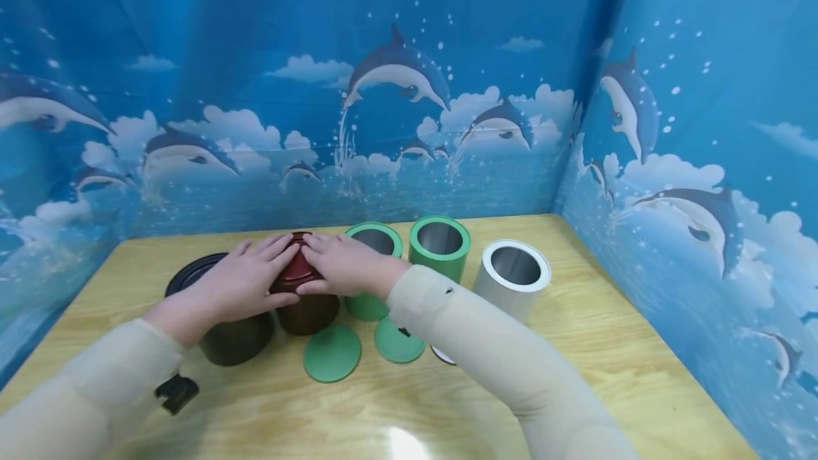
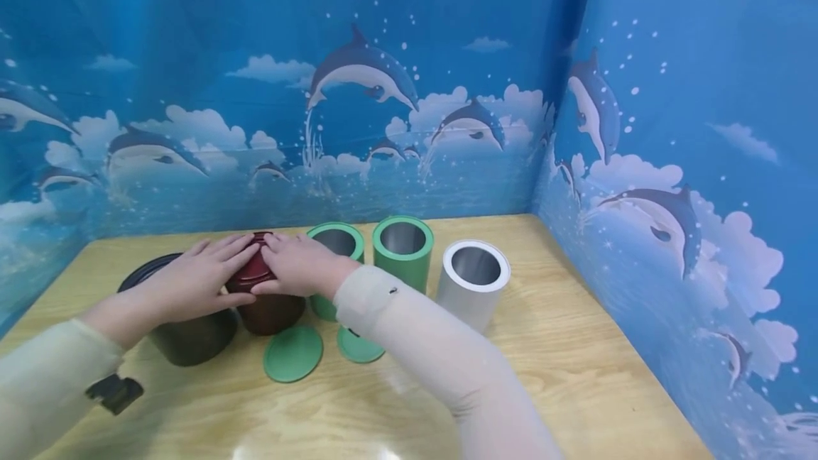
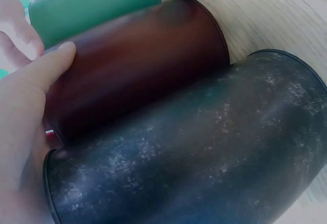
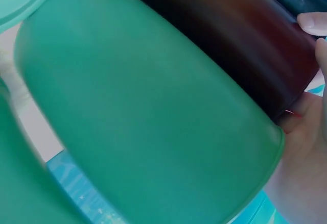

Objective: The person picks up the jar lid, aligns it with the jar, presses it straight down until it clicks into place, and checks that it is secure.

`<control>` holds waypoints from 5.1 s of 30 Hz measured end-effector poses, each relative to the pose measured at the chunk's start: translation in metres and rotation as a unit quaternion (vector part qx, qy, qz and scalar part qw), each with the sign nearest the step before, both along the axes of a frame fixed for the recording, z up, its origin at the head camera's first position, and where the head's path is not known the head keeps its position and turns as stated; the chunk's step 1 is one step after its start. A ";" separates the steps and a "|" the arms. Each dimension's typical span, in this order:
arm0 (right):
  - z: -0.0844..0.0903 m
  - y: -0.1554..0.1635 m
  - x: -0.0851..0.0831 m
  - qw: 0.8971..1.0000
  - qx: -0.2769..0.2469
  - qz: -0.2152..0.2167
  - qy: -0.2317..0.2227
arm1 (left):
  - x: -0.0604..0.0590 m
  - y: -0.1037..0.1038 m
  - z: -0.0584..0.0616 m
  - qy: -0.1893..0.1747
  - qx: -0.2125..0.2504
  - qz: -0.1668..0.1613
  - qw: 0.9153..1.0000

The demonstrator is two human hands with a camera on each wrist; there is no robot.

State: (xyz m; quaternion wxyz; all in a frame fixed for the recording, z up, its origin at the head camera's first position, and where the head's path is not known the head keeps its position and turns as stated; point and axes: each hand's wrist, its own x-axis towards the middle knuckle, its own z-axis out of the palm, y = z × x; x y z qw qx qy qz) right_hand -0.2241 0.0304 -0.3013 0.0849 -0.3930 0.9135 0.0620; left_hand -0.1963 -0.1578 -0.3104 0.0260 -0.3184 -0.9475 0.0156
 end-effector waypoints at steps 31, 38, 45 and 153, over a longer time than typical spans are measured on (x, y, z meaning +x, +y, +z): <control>0.006 0.000 0.001 0.998 0.042 -0.013 0.034 | -0.005 0.005 0.005 -0.009 -0.001 -0.004 1.000; 0.005 0.001 0.006 0.998 0.050 -0.027 0.036 | -0.001 0.002 0.002 0.009 0.001 -0.010 1.000; 0.005 -0.001 0.007 0.998 0.042 -0.018 0.037 | -0.002 -0.001 0.000 0.009 0.030 -0.015 0.999; -0.006 0.015 0.033 0.994 -0.026 0.015 0.109 | 0.047 0.005 -0.026 0.176 0.124 0.032 0.976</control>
